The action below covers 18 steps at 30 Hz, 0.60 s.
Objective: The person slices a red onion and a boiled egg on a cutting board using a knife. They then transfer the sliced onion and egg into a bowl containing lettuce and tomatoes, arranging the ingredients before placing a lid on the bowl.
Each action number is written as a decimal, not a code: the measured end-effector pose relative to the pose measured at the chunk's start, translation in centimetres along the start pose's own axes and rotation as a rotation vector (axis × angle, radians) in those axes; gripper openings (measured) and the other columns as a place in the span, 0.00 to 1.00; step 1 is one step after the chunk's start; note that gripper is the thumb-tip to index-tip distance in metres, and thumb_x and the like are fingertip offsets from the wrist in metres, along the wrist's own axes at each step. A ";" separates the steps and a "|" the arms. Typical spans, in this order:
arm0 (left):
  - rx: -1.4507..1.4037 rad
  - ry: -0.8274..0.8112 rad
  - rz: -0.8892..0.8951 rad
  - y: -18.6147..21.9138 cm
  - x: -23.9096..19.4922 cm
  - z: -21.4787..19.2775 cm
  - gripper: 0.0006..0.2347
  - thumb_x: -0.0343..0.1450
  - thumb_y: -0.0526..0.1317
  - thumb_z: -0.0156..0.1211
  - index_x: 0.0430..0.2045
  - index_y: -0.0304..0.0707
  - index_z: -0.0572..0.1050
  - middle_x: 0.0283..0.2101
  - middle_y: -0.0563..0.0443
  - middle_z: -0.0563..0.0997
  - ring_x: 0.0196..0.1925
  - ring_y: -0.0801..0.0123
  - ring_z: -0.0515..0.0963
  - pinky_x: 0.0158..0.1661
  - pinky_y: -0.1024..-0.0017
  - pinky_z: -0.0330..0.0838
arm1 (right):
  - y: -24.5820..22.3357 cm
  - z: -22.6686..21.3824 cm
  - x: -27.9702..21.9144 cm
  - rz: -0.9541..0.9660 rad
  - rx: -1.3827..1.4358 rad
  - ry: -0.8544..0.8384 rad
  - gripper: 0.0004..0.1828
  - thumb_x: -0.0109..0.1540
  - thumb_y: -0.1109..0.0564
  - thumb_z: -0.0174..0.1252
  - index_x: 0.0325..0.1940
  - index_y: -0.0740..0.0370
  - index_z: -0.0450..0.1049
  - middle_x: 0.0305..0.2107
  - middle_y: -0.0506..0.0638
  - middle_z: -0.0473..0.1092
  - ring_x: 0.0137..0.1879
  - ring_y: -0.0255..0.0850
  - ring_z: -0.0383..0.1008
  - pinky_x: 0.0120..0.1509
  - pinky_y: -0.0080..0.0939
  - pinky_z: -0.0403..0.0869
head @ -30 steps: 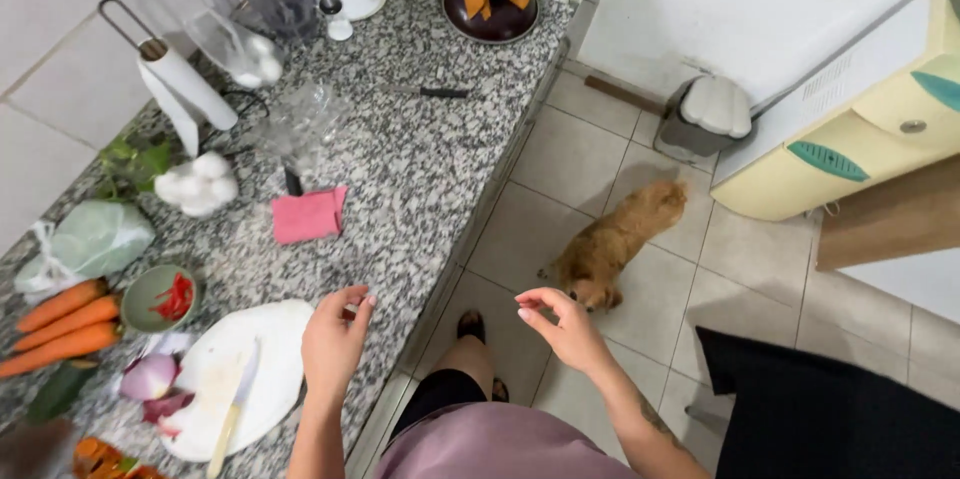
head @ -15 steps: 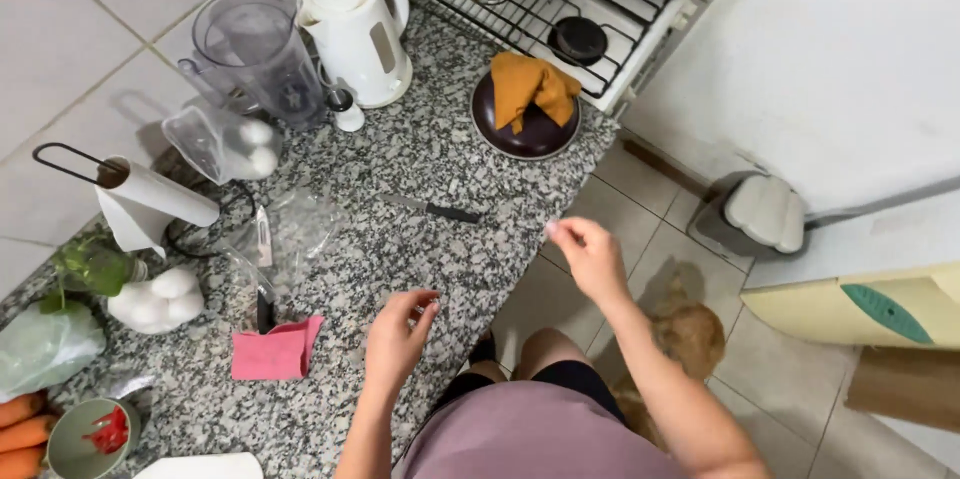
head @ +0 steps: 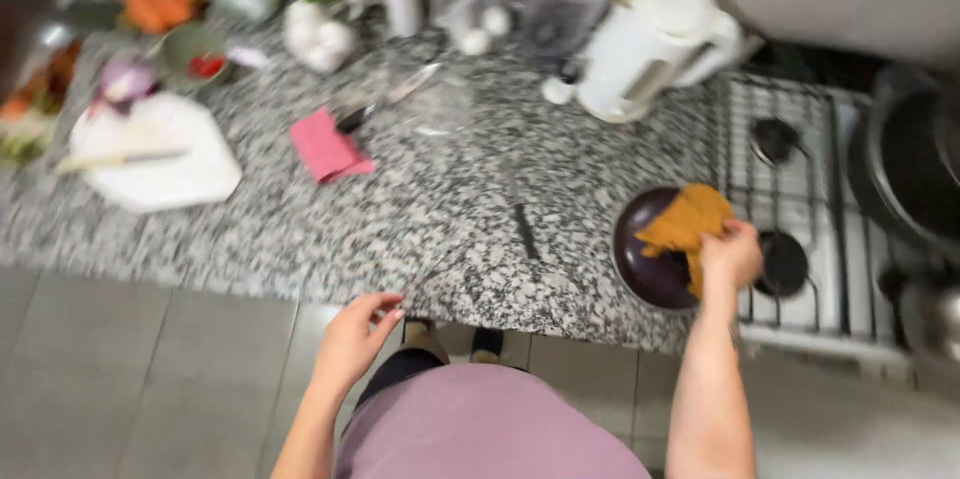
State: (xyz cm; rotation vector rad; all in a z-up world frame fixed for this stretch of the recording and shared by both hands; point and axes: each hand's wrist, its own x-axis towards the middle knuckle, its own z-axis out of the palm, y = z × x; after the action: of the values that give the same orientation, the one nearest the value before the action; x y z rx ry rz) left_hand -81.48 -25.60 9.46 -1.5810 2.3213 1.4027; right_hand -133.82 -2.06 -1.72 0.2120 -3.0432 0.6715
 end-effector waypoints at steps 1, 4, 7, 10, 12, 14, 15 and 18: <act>-0.011 0.007 -0.026 -1.4 -2.7 1.1 0.12 0.66 0.46 0.53 0.41 0.55 0.75 0.43 0.65 0.79 0.36 0.74 0.78 0.43 0.74 0.68 | 1.1 0.2 -0.4 -0.070 0.035 0.066 0.18 0.44 0.56 0.65 0.37 0.46 0.72 0.27 0.45 0.74 0.35 0.42 0.76 0.40 0.42 0.70; -0.077 0.071 -0.042 -1.6 -6.4 2.6 0.11 0.66 0.46 0.53 0.40 0.49 0.75 0.39 0.57 0.79 0.37 0.70 0.77 0.38 0.70 0.68 | -4.7 -5.1 -3.1 -0.473 0.361 0.049 0.19 0.50 0.63 0.66 0.42 0.56 0.68 0.29 0.48 0.71 0.33 0.38 0.71 0.40 0.37 0.69; -0.106 0.107 -0.211 -1.2 -10.2 3.0 0.10 0.66 0.45 0.52 0.39 0.53 0.75 0.40 0.63 0.78 0.38 0.75 0.77 0.38 0.72 0.68 | -10.8 -7.2 -8.3 -0.454 0.815 -0.355 0.20 0.57 0.66 0.65 0.46 0.56 0.64 0.34 0.47 0.67 0.38 0.29 0.68 0.45 0.24 0.69; -0.180 0.154 -0.331 -1.3 -13.1 3.1 0.10 0.66 0.45 0.52 0.39 0.54 0.75 0.40 0.65 0.79 0.39 0.77 0.77 0.38 0.73 0.68 | -16.9 -5.6 -14.6 -0.358 0.925 -0.846 0.19 0.51 0.62 0.61 0.44 0.54 0.65 0.41 0.43 0.69 0.47 0.32 0.70 0.54 0.29 0.69; -0.201 0.206 -0.269 -1.9 -14.7 3.5 0.10 0.66 0.43 0.54 0.39 0.50 0.75 0.38 0.59 0.79 0.39 0.69 0.78 0.38 0.69 0.70 | -20.1 -6.2 -20.6 -0.303 0.883 -0.988 0.18 0.52 0.62 0.61 0.44 0.53 0.67 0.41 0.42 0.69 0.47 0.32 0.69 0.51 0.29 0.69; -0.206 0.270 -0.193 -2.4 -15.7 3.4 0.09 0.66 0.40 0.56 0.39 0.45 0.75 0.36 0.52 0.79 0.38 0.62 0.80 0.39 0.65 0.73 | -21.9 -4.7 -24.4 -0.251 0.856 -1.121 0.16 0.53 0.61 0.61 0.43 0.53 0.68 0.41 0.41 0.69 0.46 0.32 0.68 0.48 0.29 0.70; -0.211 0.248 -0.181 -2.6 -16.3 3.0 0.10 0.66 0.42 0.56 0.39 0.47 0.75 0.36 0.53 0.79 0.39 0.62 0.80 0.39 0.65 0.73 | -22.4 -2.9 -25.4 -0.298 0.899 -1.133 0.18 0.52 0.61 0.62 0.44 0.56 0.68 0.37 0.44 0.69 0.41 0.32 0.68 0.44 0.29 0.70; -0.228 0.246 -0.176 -4.6 -17.6 2.2 0.10 0.66 0.43 0.56 0.40 0.48 0.74 0.36 0.54 0.79 0.39 0.61 0.80 0.38 0.65 0.73 | -24.5 -0.2 -29.7 -0.481 0.932 -1.055 0.20 0.51 0.62 0.65 0.45 0.59 0.67 0.32 0.45 0.67 0.36 0.31 0.66 0.42 0.27 0.68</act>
State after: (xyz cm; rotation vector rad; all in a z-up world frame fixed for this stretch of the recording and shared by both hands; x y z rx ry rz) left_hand -70.34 -11.53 13.07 -2.0727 2.1323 1.5568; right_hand -101.04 -20.18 7.25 1.6767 -2.7844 2.4312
